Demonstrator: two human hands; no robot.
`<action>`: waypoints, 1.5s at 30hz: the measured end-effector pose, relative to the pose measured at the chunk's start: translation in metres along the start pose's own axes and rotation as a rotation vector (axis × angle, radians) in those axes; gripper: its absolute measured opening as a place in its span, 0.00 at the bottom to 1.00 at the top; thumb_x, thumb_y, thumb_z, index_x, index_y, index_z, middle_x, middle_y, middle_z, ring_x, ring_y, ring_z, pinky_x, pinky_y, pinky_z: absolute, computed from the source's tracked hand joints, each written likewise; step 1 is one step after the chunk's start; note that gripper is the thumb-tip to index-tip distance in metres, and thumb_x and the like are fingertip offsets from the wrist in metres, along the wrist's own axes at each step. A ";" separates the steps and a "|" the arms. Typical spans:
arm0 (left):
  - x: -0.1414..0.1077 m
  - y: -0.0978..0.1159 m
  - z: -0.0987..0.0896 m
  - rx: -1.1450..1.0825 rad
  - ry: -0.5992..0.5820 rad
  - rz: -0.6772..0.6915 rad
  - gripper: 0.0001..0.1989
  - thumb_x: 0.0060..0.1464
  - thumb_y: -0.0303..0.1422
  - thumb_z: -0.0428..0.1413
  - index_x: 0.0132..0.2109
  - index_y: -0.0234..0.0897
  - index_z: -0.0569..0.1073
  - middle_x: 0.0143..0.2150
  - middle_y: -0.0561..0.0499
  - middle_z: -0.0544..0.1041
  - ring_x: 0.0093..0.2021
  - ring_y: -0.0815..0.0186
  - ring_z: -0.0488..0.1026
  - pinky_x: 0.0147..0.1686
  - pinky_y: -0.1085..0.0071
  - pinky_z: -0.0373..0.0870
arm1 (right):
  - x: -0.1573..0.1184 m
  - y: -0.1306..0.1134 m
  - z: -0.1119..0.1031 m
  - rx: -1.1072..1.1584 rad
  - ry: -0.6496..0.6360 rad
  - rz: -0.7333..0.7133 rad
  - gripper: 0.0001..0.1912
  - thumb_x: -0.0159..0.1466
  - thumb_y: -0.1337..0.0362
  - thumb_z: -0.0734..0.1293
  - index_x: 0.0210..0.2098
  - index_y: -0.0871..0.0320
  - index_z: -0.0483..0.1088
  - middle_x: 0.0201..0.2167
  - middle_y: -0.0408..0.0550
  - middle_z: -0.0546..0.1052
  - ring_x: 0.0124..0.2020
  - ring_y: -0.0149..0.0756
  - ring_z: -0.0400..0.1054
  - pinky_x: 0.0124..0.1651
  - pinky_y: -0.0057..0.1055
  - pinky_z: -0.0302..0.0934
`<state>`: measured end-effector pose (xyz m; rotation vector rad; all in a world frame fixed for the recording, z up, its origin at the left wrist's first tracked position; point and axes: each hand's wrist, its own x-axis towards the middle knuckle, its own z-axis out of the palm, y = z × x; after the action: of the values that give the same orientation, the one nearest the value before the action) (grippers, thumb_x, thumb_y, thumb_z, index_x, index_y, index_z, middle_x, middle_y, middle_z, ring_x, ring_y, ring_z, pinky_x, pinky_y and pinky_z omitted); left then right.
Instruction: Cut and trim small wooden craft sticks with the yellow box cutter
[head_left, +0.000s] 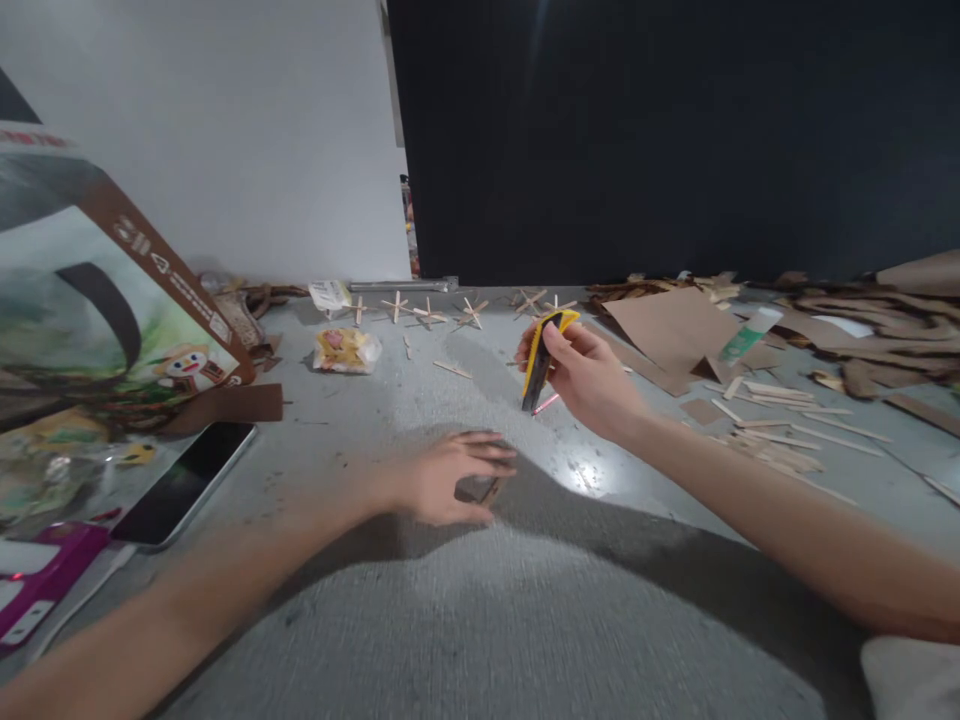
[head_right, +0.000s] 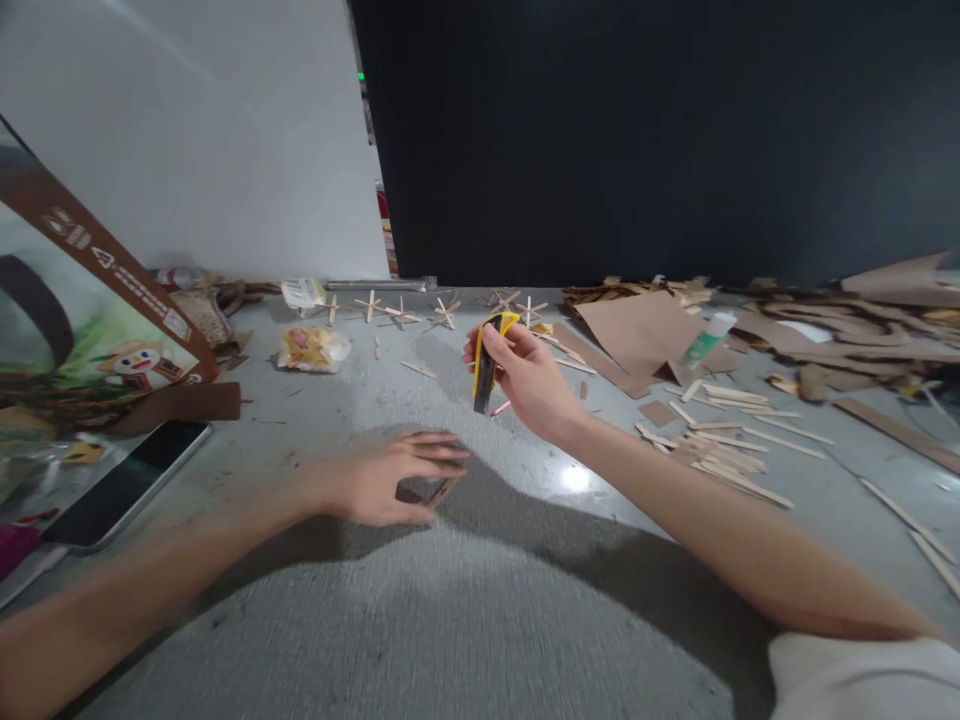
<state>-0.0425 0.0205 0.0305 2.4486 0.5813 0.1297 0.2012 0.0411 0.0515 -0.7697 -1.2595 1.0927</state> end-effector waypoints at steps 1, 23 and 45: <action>0.000 -0.002 0.004 0.014 0.000 -0.015 0.28 0.59 0.45 0.65 0.65 0.51 0.75 0.74 0.49 0.68 0.78 0.49 0.56 0.75 0.45 0.51 | -0.004 0.000 -0.007 -0.073 0.018 -0.032 0.19 0.65 0.43 0.74 0.40 0.52 0.75 0.40 0.45 0.77 0.43 0.36 0.72 0.48 0.36 0.68; 0.020 -0.009 0.034 0.132 0.297 -0.262 0.35 0.58 0.53 0.64 0.69 0.51 0.71 0.74 0.47 0.67 0.76 0.47 0.60 0.76 0.40 0.39 | -0.040 -0.082 -0.050 -1.326 -0.558 0.233 0.19 0.62 0.47 0.73 0.33 0.52 0.65 0.25 0.43 0.73 0.24 0.35 0.64 0.27 0.32 0.50; 0.022 -0.011 0.033 0.140 0.270 -0.276 0.39 0.56 0.62 0.61 0.69 0.51 0.72 0.75 0.44 0.66 0.76 0.45 0.60 0.76 0.35 0.28 | -0.009 -0.061 -0.027 -1.215 -0.945 0.037 0.19 0.72 0.57 0.65 0.59 0.50 0.79 0.41 0.50 0.86 0.31 0.36 0.75 0.34 0.30 0.61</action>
<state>-0.0196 0.0195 -0.0036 2.4726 1.0724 0.3192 0.2414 0.0155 0.0997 -1.1843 -2.8199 0.5997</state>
